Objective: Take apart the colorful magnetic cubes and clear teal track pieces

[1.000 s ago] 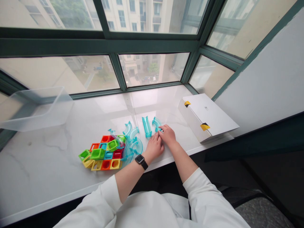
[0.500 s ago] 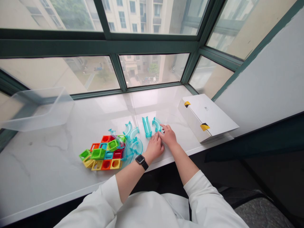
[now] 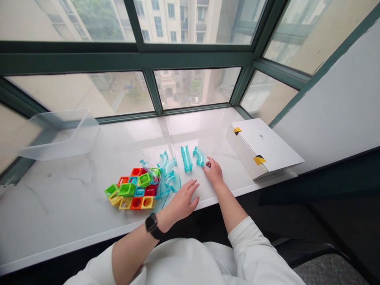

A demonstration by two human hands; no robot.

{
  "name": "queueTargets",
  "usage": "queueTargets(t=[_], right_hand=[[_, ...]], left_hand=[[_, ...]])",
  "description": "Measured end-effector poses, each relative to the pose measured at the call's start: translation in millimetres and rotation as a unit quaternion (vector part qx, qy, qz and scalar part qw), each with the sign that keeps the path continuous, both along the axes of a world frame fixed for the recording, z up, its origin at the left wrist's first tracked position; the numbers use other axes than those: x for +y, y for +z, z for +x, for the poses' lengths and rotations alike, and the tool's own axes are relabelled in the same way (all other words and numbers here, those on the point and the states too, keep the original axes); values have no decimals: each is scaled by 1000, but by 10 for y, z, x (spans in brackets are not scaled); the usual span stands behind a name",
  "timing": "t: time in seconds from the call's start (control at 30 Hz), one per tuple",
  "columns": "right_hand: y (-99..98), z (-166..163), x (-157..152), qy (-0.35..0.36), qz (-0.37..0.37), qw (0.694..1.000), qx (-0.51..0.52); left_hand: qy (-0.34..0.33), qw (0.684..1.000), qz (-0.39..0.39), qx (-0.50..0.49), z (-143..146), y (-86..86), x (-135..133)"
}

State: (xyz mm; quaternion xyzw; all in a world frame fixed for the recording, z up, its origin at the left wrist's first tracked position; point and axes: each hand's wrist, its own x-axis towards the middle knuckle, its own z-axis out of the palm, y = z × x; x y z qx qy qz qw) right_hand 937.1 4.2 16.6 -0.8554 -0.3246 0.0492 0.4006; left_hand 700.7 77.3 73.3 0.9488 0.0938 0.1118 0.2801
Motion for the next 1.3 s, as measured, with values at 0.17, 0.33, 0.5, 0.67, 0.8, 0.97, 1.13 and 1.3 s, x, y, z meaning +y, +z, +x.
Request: queueTargets(t=[0.17, 0.33, 0.5, 0.67, 0.8, 0.97, 1.13, 1.3], right_hand=[[-47, 19, 51, -2, -3, 1000, -21], [-57, 22, 67, -12, -17, 999, -26], [-30, 22, 105, -13, -36, 999, -32], [-15, 25, 135, -19, -49, 998, -41], [-10, 17, 135, -14, -49, 998, -48], [-28, 5, 136, -10, -52, 996, -74], [-29, 5, 147, -12, -63, 996, -69], [13, 1, 155, -12, -70, 995, -66]], left_hand=[[129, 990, 63, -6, -191, 316, 422], [207, 969, 123, 61, 321, 339, 699], [212, 954, 164, 131, 671, 217, 753], [190, 950, 168, 180, 785, 160, 808], [190, 945, 179, 195, 842, 115, 840], [196, 946, 173, 191, 891, 65, 870], [204, 946, 163, 189, 915, 50, 905], [204, 947, 156, 192, 926, 39, 915]])
